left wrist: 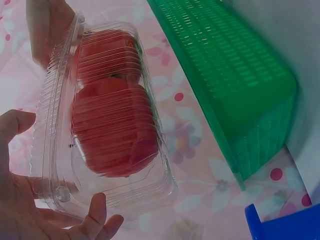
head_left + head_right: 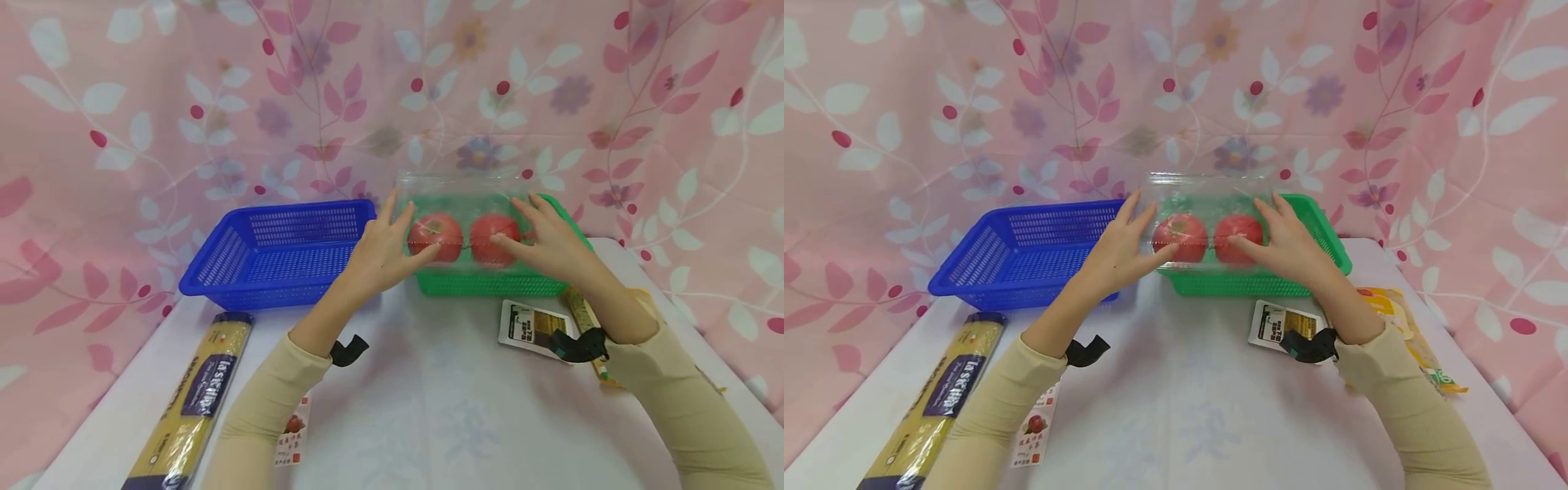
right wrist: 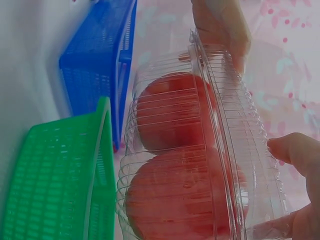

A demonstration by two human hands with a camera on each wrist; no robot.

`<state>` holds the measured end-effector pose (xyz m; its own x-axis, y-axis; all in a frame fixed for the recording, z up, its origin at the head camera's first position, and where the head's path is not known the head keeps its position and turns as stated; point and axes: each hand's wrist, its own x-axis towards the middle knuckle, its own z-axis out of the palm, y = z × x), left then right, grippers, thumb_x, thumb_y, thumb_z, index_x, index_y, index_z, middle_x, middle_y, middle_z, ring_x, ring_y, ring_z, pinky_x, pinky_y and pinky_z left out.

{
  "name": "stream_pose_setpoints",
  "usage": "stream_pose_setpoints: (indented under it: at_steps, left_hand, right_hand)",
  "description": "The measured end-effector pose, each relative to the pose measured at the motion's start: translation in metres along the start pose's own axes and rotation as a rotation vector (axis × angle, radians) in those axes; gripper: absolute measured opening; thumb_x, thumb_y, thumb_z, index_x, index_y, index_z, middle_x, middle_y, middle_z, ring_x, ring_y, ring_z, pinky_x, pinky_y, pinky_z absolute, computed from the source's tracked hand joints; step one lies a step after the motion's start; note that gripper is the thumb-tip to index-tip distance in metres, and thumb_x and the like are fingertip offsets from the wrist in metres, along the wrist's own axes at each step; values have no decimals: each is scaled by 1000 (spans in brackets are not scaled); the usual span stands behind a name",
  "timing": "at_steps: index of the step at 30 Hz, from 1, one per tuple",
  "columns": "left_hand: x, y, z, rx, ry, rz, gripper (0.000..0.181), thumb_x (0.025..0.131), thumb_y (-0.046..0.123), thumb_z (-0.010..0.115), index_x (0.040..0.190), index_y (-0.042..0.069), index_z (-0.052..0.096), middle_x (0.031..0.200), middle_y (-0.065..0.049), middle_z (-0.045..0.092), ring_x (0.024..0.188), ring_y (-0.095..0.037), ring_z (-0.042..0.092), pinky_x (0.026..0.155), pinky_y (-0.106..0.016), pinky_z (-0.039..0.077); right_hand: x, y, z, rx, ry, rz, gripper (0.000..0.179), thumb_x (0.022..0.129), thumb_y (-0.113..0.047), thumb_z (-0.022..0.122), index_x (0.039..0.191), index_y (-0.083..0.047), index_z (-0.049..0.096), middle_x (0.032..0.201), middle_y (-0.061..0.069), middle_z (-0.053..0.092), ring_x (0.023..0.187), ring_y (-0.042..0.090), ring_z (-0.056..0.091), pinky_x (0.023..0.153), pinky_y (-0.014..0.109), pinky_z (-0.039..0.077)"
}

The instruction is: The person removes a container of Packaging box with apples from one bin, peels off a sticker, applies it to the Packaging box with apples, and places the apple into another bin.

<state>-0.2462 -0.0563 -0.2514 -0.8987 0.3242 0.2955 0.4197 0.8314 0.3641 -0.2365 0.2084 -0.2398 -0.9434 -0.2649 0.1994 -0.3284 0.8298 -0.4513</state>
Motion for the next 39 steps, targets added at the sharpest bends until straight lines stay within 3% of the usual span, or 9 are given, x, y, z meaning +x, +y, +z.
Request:
stream_pose_setpoints:
  at_steps: [3, 10, 14, 21, 25, 28, 32, 35, 39]
  left_hand:
    - [-8, -3, -3, -3, 9, -2, 84, 82, 67, 45, 146, 17, 25, 153, -1, -2, 126, -43, 31, 87, -51, 43]
    - [-27, -12, -7, 7, 43, 24, 83, 82, 64, 49, 145, 14, 28, 154, -3, 1, 130, -41, 27, 101, -54, 28]
    - [-39, -14, -9, 8, 69, 55, 83, 82, 61, 51, 144, 11, 30, 153, -7, 6, 127, -41, 31, 96, -54, 36]
    - [-63, -20, -10, 21, 85, 105, 83, 82, 58, 54, 143, 7, 31, 152, -13, 11, 128, -39, 32, 98, -56, 30]
    - [-74, -22, -12, 13, 82, 111, 82, 82, 57, 55, 142, 6, 33, 151, -13, 12, 128, -40, 33, 95, -56, 34]
    - [-82, -24, -13, 9, 63, 99, 81, 82, 57, 56, 142, 7, 33, 152, -12, 12, 128, -40, 31, 95, -57, 34]
    - [-92, -25, -16, 20, 43, 85, 81, 82, 56, 56, 142, 7, 33, 151, -12, 13, 128, -41, 31, 94, -58, 34]
    - [-101, -27, -17, 35, 36, 83, 81, 81, 56, 57, 142, 7, 34, 151, -12, 13, 126, -42, 34, 90, -56, 39]
    - [-112, -29, -16, 38, 22, 80, 82, 81, 55, 59, 141, 7, 34, 151, -12, 13, 123, -41, 38, 88, -53, 43]
  right_hand:
    - [-5, -5, 2, 7, -2, -21, 84, 87, -53, 52, 146, -5, 16, 150, 21, -2, 99, 36, 56, 88, 59, 37]
    - [-16, -13, 6, 3, -12, -43, 82, 86, -52, 54, 146, -8, 19, 152, 15, 1, 76, 19, 56, 70, 41, 43]
    - [-23, -16, 9, 14, -12, -58, 81, 85, -50, 56, 146, -8, 22, 152, 13, 3, 70, 16, 51, 65, 34, 41]
    - [-37, -22, 16, -2, -31, -101, 81, 86, -51, 56, 145, -6, 24, 152, 15, 6, 80, 20, 55, 67, 36, 44]
    - [-44, -26, 20, 9, -49, -103, 81, 85, -51, 56, 145, -7, 24, 152, 15, 6, 104, 31, 51, 71, 43, 47]
    - [-49, -29, 24, 26, -63, -107, 80, 85, -50, 57, 145, -7, 25, 152, 14, 6, 123, 39, 36, 80, 54, 44]
    - [-56, -32, 30, 48, -77, -123, 79, 85, -49, 58, 145, -7, 26, 152, 14, 7, 124, 38, 35, 81, 53, 44]
    - [-60, -34, 35, 63, -91, -131, 79, 85, -49, 58, 145, -7, 26, 152, 14, 8, 121, 36, 38, 74, 44, 47]
    - [-64, -35, 40, 78, -114, -129, 80, 85, -50, 57, 145, -9, 25, 152, 14, 8, 125, 38, 34, 81, 51, 46]
